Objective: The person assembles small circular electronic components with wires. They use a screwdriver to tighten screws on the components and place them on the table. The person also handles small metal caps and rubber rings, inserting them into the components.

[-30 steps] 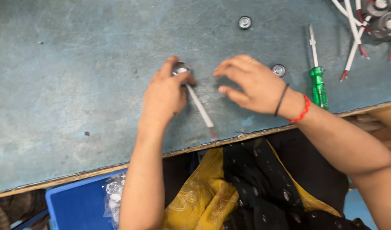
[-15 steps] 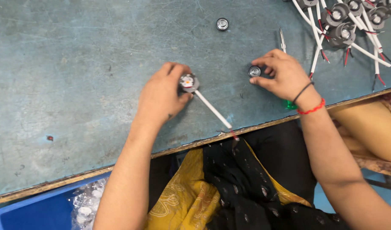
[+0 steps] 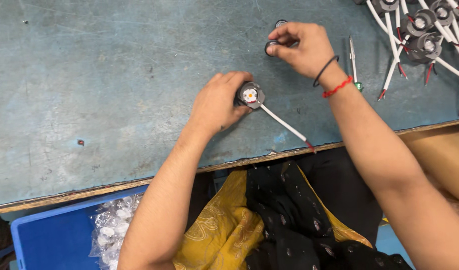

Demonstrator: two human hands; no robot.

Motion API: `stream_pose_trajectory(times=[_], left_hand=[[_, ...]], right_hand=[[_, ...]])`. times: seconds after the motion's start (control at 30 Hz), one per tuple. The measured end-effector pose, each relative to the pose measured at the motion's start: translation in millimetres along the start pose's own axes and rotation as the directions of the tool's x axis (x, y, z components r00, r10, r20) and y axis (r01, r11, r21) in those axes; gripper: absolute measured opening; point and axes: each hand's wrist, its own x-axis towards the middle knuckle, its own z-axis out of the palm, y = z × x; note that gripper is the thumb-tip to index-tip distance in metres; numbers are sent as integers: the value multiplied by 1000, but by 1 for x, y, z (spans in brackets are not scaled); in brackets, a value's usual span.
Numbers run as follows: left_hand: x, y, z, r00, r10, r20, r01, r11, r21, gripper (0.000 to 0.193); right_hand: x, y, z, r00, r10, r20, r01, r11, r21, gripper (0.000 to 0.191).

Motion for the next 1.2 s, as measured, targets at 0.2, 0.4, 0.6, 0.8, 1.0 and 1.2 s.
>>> stream_pose_trajectory(times=[0.2,0.4,0.6,0.8,1.0,1.2], left_hand=[[-4,7,4,997,81,8,-82,996,45,57],[-5,9,5,996,42,81,-49,995,83,64],[-6,12,1,986,1,166,-14,997,75,71],[-7,13,-2,981,-28,191,17,998,58,76],[-7,13,-1,980,-39,195,28,998,57,76],[-7,13,-1,980,-43,196,33,998,53,74]], right_hand=[[-31,18,-6,989,134,70,-148,769,621,23],[-32,22,-7,966,234,111,-255,786,563,20],[-35,24,-6,993,78,89,-109,903,415,22],[-35,21,-5,975,217,56,-224,919,324,29],[-33,12,-9,997,51,65,-70,937,343,15],[-36,9,-13,985,78,154,-127,930,346,18]])
